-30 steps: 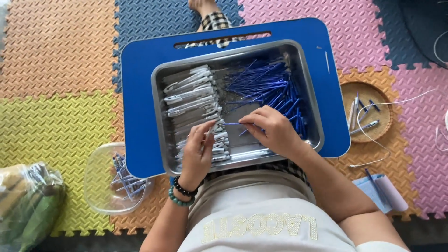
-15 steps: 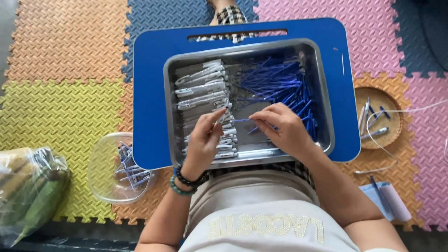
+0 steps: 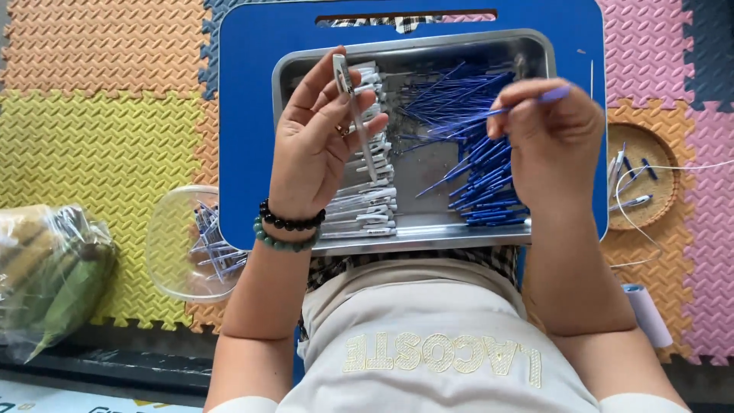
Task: Assembling pens by manually inserting ink refills into pen barrels.
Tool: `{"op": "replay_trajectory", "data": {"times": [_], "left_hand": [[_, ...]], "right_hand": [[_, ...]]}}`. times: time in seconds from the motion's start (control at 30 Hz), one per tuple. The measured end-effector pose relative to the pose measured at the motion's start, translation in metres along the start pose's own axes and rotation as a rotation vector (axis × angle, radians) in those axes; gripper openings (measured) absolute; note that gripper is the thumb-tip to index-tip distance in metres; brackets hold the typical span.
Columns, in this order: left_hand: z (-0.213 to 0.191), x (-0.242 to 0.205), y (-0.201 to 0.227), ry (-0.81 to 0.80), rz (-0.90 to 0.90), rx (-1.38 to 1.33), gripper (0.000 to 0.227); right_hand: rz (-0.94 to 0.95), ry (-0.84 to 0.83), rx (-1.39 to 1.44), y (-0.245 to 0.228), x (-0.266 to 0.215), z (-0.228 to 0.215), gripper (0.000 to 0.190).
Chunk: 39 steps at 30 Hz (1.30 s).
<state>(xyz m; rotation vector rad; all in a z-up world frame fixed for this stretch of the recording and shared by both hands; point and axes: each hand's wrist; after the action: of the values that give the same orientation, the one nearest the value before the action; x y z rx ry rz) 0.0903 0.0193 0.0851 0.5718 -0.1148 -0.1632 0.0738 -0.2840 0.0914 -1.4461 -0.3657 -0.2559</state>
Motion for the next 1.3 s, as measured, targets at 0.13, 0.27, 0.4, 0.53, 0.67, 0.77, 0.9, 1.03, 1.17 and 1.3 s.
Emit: {"op": "replay_trajectory", "data": {"times": [0.13, 0.27, 0.4, 0.53, 0.67, 0.77, 0.9, 1.03, 1.17, 1.3], "left_hand": [[0.008, -0.008, -0.012, 0.062, -0.001, 0.172, 0.058], [-0.004, -0.033, -0.038, -0.026, 0.034, 0.424, 0.052], [0.005, -0.040, -0.041, -0.033, 0.020, 0.574, 0.052], [-0.002, -0.043, -0.046, -0.024, 0.012, 0.554, 0.053], [-0.002, -0.050, -0.049, -0.054, 0.020, 0.640, 0.048], [0.006, -0.049, -0.045, -0.095, 0.038, 0.706, 0.045], [0.002, -0.055, -0.045, -0.086, 0.026, 0.713, 0.046], [-0.015, -0.056, -0.055, -0.034, 0.130, 0.675, 0.038], [-0.027, -0.062, -0.045, 0.022, 0.154, 0.698, 0.042], [-0.031, -0.072, -0.031, 0.108, 0.201, 0.746, 0.039]], "right_hand": [[-0.066, 0.036, -0.136, -0.019, 0.019, 0.011, 0.020], [-0.164, 0.060, -0.307, -0.026, 0.022, 0.029, 0.039], [-0.230, 0.013, -0.381, -0.018, 0.019, 0.043, 0.046], [-0.180, -0.019, -0.333, -0.006, 0.015, 0.049, 0.050], [-0.080, -0.064, -0.329, 0.000, 0.005, 0.054, 0.053], [-0.071, -0.085, -0.331, 0.003, 0.008, 0.054, 0.063], [-0.157, -0.096, -0.562, 0.004, 0.007, 0.058, 0.029], [-0.172, -0.194, -0.554, 0.022, 0.007, 0.050, 0.011], [-0.253, -0.211, -0.680, 0.036, 0.007, 0.029, 0.014], [-0.369, -0.181, -1.136, 0.069, 0.002, -0.025, 0.009]]}}
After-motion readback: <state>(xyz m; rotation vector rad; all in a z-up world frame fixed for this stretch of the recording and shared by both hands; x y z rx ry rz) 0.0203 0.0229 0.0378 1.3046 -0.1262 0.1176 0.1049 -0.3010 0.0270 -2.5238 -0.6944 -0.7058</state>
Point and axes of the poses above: each hand's wrist, its own x-axis towards the middle knuckle, its own z-axis out of the palm, y = z × x, and after that the axes turned 9 degrees about -x, right-handed
